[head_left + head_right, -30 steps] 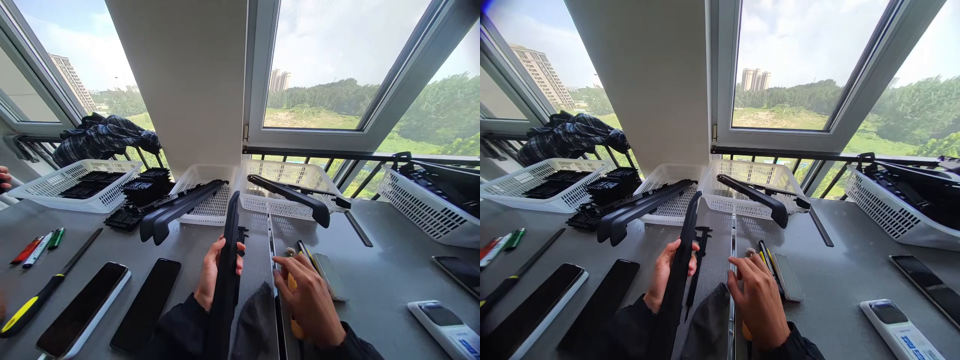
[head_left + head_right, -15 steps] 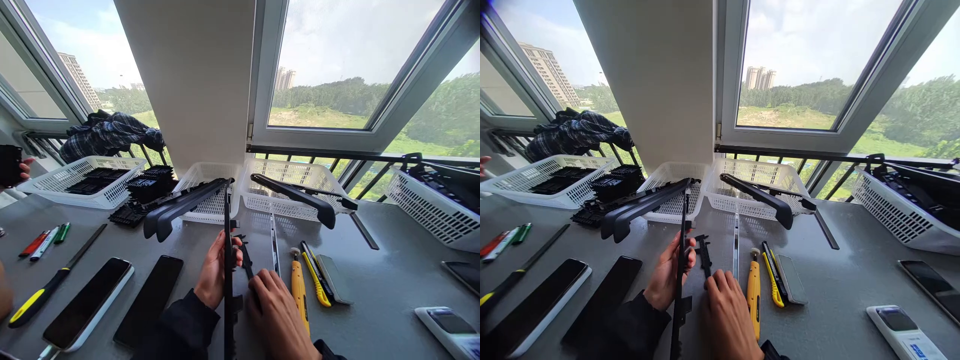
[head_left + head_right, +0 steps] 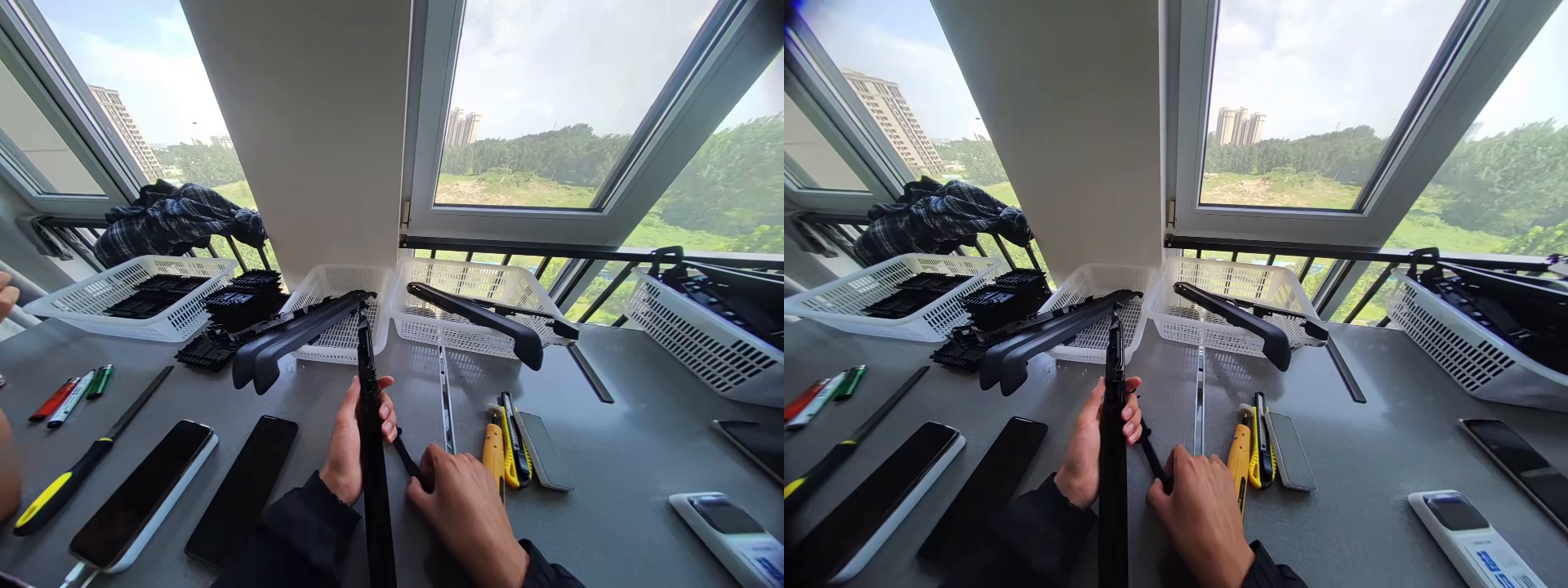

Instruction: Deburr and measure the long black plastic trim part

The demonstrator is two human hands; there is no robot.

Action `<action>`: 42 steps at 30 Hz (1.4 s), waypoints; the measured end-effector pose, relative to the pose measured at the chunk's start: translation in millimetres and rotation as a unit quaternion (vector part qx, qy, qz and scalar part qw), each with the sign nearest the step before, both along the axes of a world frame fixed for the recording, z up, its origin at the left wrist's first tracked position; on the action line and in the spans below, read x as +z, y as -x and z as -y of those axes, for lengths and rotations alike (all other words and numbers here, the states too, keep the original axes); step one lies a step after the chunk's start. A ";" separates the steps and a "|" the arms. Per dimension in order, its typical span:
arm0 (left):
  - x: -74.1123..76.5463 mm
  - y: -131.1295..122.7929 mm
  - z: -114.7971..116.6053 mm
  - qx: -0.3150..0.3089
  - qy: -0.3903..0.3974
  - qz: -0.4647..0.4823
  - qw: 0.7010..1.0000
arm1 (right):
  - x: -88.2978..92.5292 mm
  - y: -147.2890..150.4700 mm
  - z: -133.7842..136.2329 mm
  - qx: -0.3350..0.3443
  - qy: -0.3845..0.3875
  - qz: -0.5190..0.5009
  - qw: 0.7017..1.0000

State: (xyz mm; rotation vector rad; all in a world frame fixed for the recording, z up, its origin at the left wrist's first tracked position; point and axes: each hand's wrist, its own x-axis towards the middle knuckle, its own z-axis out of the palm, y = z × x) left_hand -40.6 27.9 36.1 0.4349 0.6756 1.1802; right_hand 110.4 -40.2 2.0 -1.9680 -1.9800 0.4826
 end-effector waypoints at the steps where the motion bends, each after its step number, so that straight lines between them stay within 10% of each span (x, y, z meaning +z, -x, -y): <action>1: -0.6 -0.2 -0.3 -0.002 -0.003 -0.007 1.000 | 0.0 -0.1 -0.7 -0.002 -0.003 -0.021 1.000; 17: 1.9 -7.9 9.8 0.092 0.010 -0.063 0.994 | 22.0 -7.1 5.7 0.024 -0.052 -0.416 0.907; 42: 4.4 -13.7 31.2 0.045 -0.057 -0.075 0.994 | 38.6 -31.2 2.0 0.049 0.008 -0.318 0.947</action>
